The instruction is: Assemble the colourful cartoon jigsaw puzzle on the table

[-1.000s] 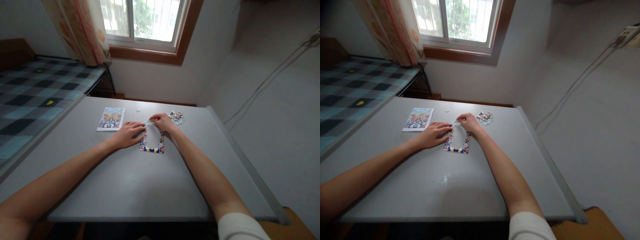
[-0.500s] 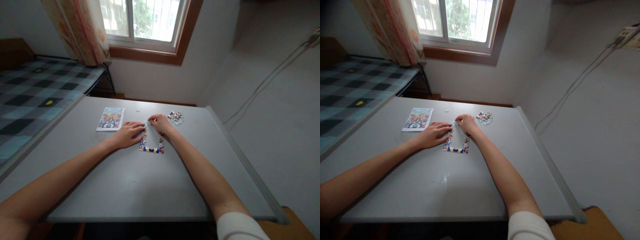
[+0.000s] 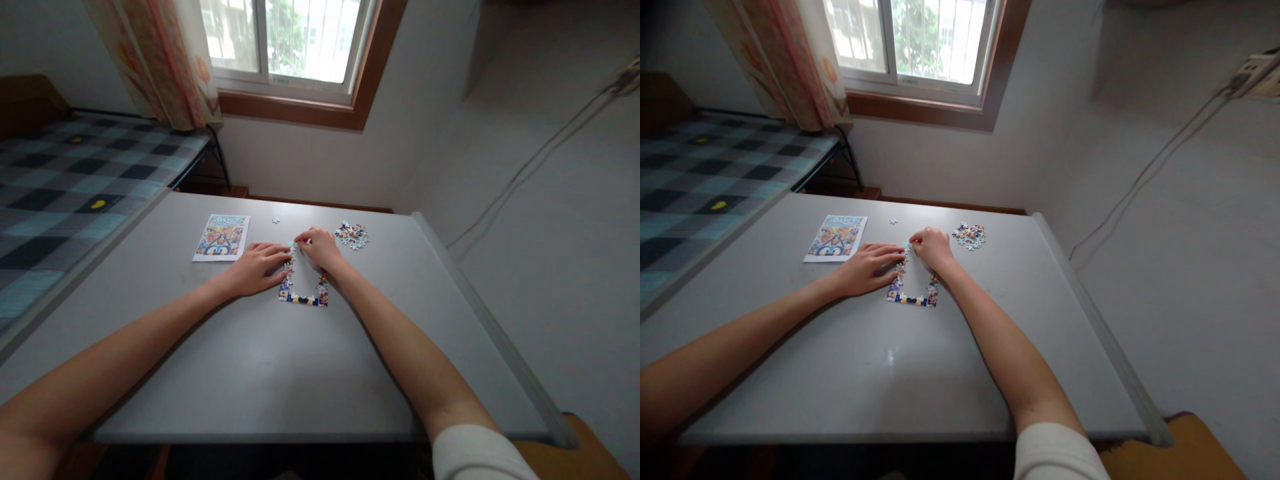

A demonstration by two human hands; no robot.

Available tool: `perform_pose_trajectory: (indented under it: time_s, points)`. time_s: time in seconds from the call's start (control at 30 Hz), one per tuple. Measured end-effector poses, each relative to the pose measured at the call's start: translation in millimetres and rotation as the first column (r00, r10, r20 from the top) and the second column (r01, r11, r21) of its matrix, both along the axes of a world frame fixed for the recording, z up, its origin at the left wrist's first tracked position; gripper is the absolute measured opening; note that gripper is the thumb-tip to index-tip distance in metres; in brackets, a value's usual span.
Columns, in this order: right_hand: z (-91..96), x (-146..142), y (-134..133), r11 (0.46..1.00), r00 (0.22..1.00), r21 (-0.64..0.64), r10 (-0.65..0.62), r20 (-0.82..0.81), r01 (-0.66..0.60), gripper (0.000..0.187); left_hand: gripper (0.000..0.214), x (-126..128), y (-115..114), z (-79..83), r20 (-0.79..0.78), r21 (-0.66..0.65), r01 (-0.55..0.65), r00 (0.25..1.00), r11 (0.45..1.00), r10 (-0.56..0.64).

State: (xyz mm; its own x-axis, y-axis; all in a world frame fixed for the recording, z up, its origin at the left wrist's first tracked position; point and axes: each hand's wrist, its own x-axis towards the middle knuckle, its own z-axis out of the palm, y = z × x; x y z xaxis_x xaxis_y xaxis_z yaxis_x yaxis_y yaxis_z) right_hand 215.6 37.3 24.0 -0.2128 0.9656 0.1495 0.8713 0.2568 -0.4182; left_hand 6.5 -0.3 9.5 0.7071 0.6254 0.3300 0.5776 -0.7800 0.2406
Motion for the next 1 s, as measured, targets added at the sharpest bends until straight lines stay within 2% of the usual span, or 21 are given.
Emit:
perform_pose_trajectory:
  time_s: [0.23,0.43,0.67,0.9,1.0]
  points:
    - [1.6,6,5,1.000,0.999,0.005,0.022,-0.032,-0.021,0.025,0.037,-1,1,-1.2,0.008,-0.014,0.003,1.000,1.000,-0.003]
    - [10.0,24,14,0.986,0.984,0.012,0.169,-0.047,-0.169,0.039,0.037,-1,0,-0.1,-0.001,-0.018,0.000,1.000,1.000,0.000]
    - [5.4,24,13,0.961,0.960,0.022,0.276,0.047,-0.277,0.043,0.036,-1,0,-0.1,0.008,-0.018,0.000,1.000,1.000,0.000]
    - [5.6,18,3,0.976,0.969,-0.001,0.216,0.121,-0.217,0.039,0.037,-2,1,-1.0,0.009,-0.014,-0.002,1.000,1.000,0.002]
    - [6.8,12,7,0.983,0.976,0.001,0.182,0.120,-0.184,0.038,0.036,-3,1,-2.8,0.009,0.009,-0.005,1.000,1.000,0.005]
